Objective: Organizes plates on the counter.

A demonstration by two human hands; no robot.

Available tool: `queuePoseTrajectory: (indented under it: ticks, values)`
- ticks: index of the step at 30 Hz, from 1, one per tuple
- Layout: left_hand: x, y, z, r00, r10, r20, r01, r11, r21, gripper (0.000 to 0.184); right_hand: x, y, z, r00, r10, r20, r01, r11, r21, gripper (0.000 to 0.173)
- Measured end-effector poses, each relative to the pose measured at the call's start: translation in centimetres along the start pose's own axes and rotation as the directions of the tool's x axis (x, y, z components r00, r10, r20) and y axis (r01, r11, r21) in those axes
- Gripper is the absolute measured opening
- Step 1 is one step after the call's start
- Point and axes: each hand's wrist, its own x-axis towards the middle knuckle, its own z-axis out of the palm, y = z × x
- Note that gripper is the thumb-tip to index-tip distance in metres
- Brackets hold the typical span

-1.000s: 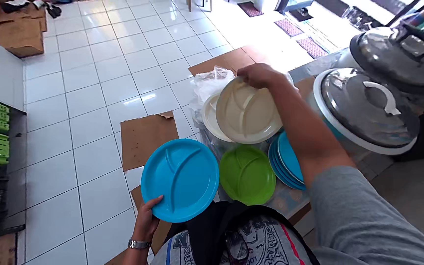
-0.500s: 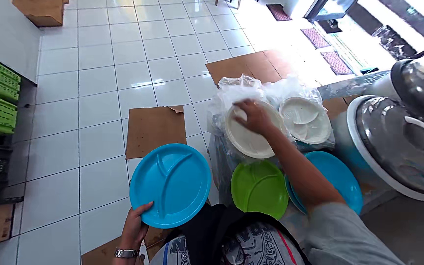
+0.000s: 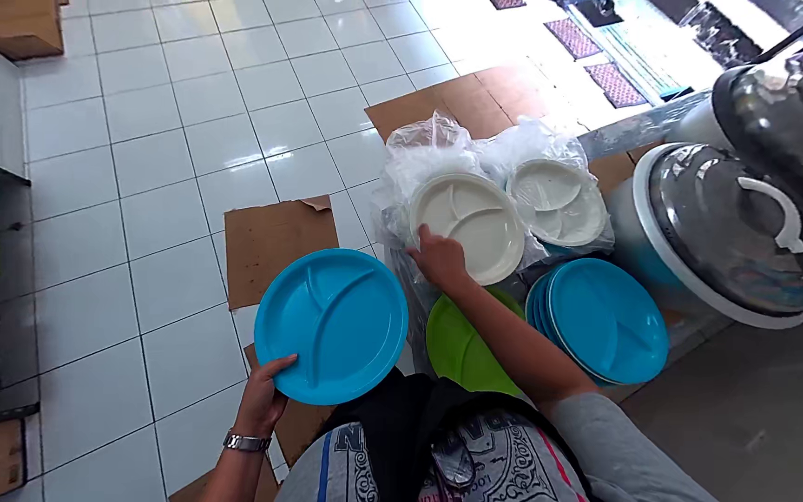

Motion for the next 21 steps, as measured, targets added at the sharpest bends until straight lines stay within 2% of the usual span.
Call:
queuePoseTrajectory:
  ticks: [2, 5, 9, 11, 16, 19, 21]
  values:
    - [-0.3, -0.2, 0.2, 1.0, -0.002, -0.004, 0.002, 1.0, 0.0, 0.024, 2.3, -1.7, -0.9, 0.994, 0.102, 0.034, -0.104, 0.994, 0.043, 0.057]
    - [-0.6, -0.5, 0.0, 1.0, 0.004, -0.01, -0.004, 1.0, 0.001, 0.025, 5.4, -2.3, -1.2, 0.982, 0.181, 0.046, -0.184, 0.98, 0.077, 0.058]
    - [-1.0, -1.5, -0.7, 0.999, 0.0, -0.034, -0.001, 1.0, -0.017, 0.025, 7.0, -1.3, -1.5, 0.983, 0.158, 0.092, -0.164, 0.984, 0.065, 0.07]
    - [-1.1, -1.9, -1.0, 0.999, -0.007, -0.038, 0.006, 1.0, -0.023, 0.025, 6.9, -0.9, -1.3, 0.986, 0.138, 0.095, -0.146, 0.985, 0.089, 0.062]
    - [-1.5, -2.2, -0.5, 0.999, -0.004, -0.034, 0.003, 1.0, -0.022, 0.025, 5.4, -0.3, -1.8, 0.992, 0.122, -0.031, -0.115, 0.979, 0.171, 0.046]
    - [-1.8, -1.9, -0.1, 0.999, 0.002, -0.033, -0.002, 1.0, -0.011, 0.024, 3.0, 0.6, -6.2, 0.989, 0.063, -0.137, -0.043, 0.989, 0.141, 0.042]
    - [-2.2, -2.0, -0.1, 0.999, 0.001, -0.037, -0.002, 1.0, -0.02, 0.023, 1.0, 3.3, -9.8, 0.976, 0.028, -0.216, 0.002, 0.991, 0.137, 0.042]
